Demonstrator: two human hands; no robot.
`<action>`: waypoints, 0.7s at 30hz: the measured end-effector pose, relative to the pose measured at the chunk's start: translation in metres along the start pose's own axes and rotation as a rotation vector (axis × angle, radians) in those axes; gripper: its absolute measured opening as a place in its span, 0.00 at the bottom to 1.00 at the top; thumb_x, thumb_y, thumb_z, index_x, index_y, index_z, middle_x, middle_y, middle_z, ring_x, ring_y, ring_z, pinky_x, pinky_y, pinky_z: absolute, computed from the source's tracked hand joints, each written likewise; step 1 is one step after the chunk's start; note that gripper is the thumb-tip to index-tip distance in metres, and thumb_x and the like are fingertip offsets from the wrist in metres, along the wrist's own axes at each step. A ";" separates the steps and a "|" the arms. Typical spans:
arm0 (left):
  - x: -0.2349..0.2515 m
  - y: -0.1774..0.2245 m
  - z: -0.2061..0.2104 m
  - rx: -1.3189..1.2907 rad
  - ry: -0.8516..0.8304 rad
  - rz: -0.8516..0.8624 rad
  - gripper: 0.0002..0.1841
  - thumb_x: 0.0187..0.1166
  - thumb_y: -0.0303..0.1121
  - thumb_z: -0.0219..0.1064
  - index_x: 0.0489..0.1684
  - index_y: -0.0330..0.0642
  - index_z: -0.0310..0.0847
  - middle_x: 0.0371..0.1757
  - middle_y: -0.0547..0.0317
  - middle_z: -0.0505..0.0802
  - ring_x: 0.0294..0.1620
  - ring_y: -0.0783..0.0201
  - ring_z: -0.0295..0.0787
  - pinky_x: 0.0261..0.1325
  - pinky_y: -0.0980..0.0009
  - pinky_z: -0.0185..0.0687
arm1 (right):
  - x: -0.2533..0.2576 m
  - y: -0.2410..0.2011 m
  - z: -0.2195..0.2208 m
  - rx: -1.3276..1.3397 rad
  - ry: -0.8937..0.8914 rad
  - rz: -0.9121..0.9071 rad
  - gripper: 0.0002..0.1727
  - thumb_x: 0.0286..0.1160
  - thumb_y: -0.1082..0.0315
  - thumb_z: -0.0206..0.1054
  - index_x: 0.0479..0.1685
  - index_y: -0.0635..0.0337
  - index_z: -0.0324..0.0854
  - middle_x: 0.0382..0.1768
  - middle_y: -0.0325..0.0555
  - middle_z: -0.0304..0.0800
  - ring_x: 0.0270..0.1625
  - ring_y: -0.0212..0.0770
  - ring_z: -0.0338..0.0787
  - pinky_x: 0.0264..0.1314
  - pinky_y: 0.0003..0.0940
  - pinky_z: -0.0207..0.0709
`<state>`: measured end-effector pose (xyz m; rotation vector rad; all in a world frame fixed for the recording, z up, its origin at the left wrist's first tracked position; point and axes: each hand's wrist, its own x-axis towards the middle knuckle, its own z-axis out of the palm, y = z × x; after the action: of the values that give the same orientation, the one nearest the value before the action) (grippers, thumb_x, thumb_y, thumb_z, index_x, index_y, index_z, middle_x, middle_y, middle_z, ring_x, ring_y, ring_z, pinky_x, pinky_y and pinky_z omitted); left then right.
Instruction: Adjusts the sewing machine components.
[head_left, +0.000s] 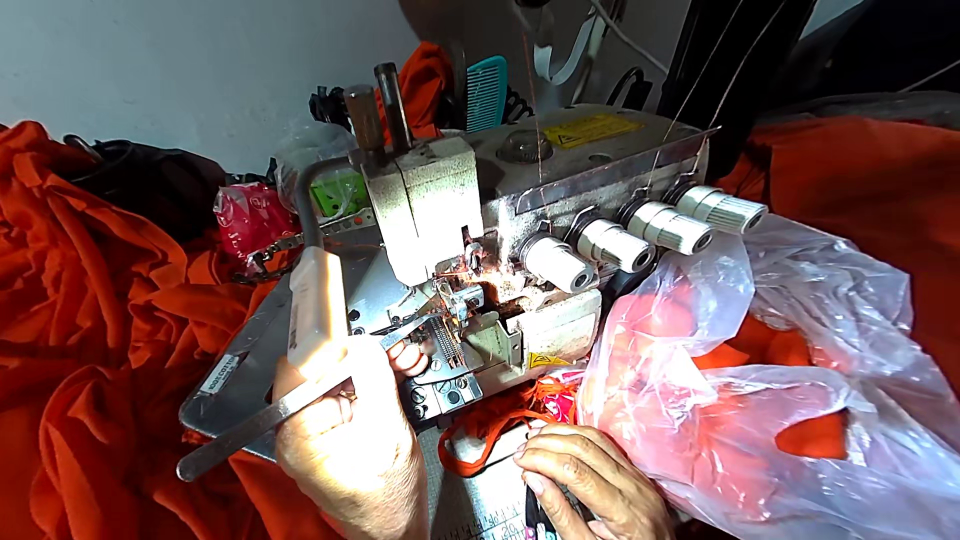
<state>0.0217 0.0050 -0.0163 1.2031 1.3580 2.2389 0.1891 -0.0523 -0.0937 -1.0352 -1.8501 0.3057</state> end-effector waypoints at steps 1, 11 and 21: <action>0.000 0.000 0.000 0.002 -0.004 0.002 0.06 0.81 0.20 0.57 0.44 0.42 0.75 0.27 0.70 0.93 0.27 0.69 0.95 0.35 0.71 0.97 | 0.000 0.000 0.000 0.000 -0.001 -0.002 0.09 0.83 0.65 0.63 0.40 0.54 0.88 0.44 0.41 0.94 0.62 0.32 0.87 0.73 0.21 0.70; -0.001 -0.001 -0.002 0.039 0.016 0.023 0.06 0.77 0.20 0.58 0.42 0.42 0.77 0.26 0.71 0.93 0.27 0.70 0.95 0.34 0.71 0.97 | 0.001 0.000 0.000 -0.009 -0.003 -0.003 0.09 0.83 0.65 0.62 0.40 0.54 0.88 0.44 0.41 0.94 0.61 0.33 0.87 0.72 0.22 0.70; -0.001 -0.002 -0.001 0.029 0.002 0.016 0.05 0.80 0.20 0.58 0.42 0.41 0.76 0.26 0.70 0.93 0.26 0.70 0.95 0.35 0.72 0.97 | 0.001 0.000 0.000 -0.004 0.002 -0.002 0.08 0.83 0.65 0.63 0.40 0.54 0.88 0.44 0.41 0.94 0.61 0.32 0.87 0.72 0.21 0.70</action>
<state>0.0212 0.0050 -0.0188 1.2260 1.3913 2.2398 0.1885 -0.0520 -0.0932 -1.0362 -1.8503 0.2996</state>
